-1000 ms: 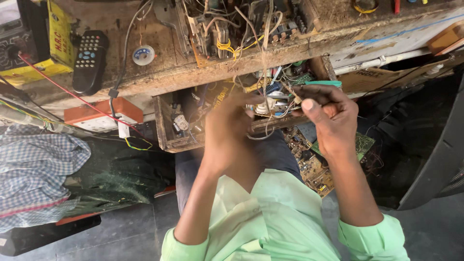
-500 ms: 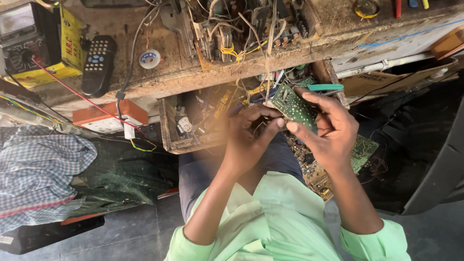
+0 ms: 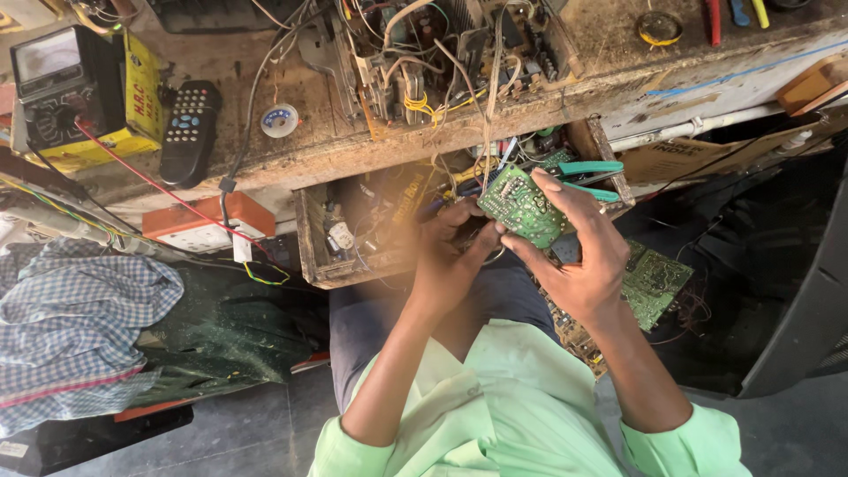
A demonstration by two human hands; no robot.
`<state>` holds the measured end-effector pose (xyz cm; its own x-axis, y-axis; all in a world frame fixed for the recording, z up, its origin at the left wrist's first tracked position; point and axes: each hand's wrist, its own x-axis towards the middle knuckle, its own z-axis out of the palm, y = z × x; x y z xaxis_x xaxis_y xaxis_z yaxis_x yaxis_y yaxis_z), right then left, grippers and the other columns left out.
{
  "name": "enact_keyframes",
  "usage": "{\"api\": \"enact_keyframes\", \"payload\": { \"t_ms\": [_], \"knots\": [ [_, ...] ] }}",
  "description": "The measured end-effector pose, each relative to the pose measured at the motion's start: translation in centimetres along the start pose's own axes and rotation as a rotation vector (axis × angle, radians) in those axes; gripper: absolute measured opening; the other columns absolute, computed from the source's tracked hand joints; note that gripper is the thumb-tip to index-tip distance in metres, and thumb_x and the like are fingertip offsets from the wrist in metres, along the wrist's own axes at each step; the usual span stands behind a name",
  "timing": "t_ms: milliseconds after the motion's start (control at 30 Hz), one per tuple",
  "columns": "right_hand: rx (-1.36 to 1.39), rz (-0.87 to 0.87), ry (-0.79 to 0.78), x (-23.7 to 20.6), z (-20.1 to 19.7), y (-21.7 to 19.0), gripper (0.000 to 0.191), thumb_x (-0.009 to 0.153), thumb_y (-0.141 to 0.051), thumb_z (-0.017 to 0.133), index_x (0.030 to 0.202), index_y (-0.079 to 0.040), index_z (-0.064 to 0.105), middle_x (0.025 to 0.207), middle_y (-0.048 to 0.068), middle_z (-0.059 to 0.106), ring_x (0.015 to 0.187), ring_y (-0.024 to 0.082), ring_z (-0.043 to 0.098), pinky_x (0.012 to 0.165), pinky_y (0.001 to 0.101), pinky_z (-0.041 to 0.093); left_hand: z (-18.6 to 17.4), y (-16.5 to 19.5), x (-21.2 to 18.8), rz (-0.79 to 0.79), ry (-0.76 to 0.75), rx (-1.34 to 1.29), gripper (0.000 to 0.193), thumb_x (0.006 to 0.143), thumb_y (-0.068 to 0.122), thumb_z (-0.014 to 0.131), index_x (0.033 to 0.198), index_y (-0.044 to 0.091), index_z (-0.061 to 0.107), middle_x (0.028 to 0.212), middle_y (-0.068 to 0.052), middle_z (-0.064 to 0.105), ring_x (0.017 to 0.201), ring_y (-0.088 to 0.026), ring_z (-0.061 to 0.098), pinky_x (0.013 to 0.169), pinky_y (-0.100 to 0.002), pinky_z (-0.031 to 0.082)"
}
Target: The person solders components onto green circuit boards at a cluttered workbench, holding a soldering iron in one hand and wire or board in the other. They reposition the boards, work on different boards one at a time, and use pliers to handle parts between soldering passes.
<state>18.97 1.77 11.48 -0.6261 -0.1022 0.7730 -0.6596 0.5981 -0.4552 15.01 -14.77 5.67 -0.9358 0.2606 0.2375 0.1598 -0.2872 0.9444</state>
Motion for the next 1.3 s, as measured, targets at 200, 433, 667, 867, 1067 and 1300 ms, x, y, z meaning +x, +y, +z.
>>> {"api": "enact_keyframes", "payload": {
  "t_ms": [200, 433, 667, 867, 1067, 1300],
  "knots": [
    [-0.03, -0.037, -0.034, -0.5, 0.1, 0.8, 0.084, 0.083, -0.003, 0.091, 0.149, -0.005, 0.038, 0.142, 0.021, 0.062, 0.13, 0.034, 0.066, 0.111, 0.042, 0.054, -0.3, 1.1, -0.2, -0.013, -0.031, 0.059, 0.013, 0.1, 0.001, 0.063, 0.113, -0.002, 0.067, 0.102, -0.002, 0.071, 0.094, -0.006, 0.066, 0.085, -0.024, 0.056],
    [0.079, 0.025, -0.045, -1.4, 1.1, 1.9, 0.091, 0.083, 0.0, 0.089, 0.153, -0.005, 0.032, 0.146, 0.025, 0.058, 0.136, 0.034, 0.062, 0.117, 0.0413, 0.051, -0.6, 1.0, 0.2, 0.025, -0.037, 0.197, 0.012, 0.1, 0.0, 0.064, 0.112, -0.002, 0.066, 0.097, -0.004, 0.071, 0.089, -0.007, 0.066, 0.081, -0.025, 0.057],
    [0.108, 0.057, -0.061, -2.2, 1.4, 2.7, 0.091, 0.087, -0.005, 0.088, 0.156, -0.006, 0.029, 0.148, 0.024, 0.059, 0.135, 0.032, 0.064, 0.112, 0.0397, 0.055, -0.4, 0.4, 0.4, 0.019, 0.004, 0.131, 0.019, 0.096, 0.001, 0.063, 0.115, -0.002, 0.063, 0.1, -0.003, 0.065, 0.091, -0.009, 0.067, 0.078, -0.027, 0.058],
    [-0.104, 0.109, -0.007, -0.7, -2.5, 5.6, 0.054, 0.101, -0.028, 0.077, 0.14, 0.003, 0.056, 0.139, 0.021, 0.066, 0.128, 0.03, 0.066, 0.109, 0.0397, 0.055, -3.3, 1.5, 0.3, 0.149, 0.074, 0.634, 0.016, 0.088, -0.003, 0.063, 0.103, -0.001, 0.068, 0.091, -0.006, 0.069, 0.085, -0.013, 0.066, 0.074, -0.029, 0.054],
    [-0.371, 0.127, -0.411, 1.9, -7.1, 9.8, 0.032, 0.101, -0.023, 0.075, 0.124, -0.002, 0.069, 0.127, 0.018, 0.071, 0.117, 0.034, 0.066, 0.1, 0.0473, 0.053, -5.4, 3.1, 0.4, 0.073, 0.064, 0.328, 0.003, 0.092, 0.004, 0.065, 0.093, 0.001, 0.064, 0.088, -0.011, 0.068, 0.078, -0.018, 0.065, 0.069, -0.032, 0.053],
    [-0.742, -0.036, -0.958, 5.4, -3.8, 12.1, 0.036, 0.089, -0.031, 0.072, 0.116, -0.007, 0.065, 0.085, 0.016, 0.072, 0.084, 0.037, 0.071, 0.088, 0.0492, 0.054, -0.9, 3.3, 0.7, 0.147, 0.081, 0.77, 0.006, 0.089, 0.005, 0.073, 0.093, 0.002, 0.07, 0.088, -0.011, 0.069, 0.078, -0.023, 0.069, 0.068, -0.033, 0.055]
  ]
}}
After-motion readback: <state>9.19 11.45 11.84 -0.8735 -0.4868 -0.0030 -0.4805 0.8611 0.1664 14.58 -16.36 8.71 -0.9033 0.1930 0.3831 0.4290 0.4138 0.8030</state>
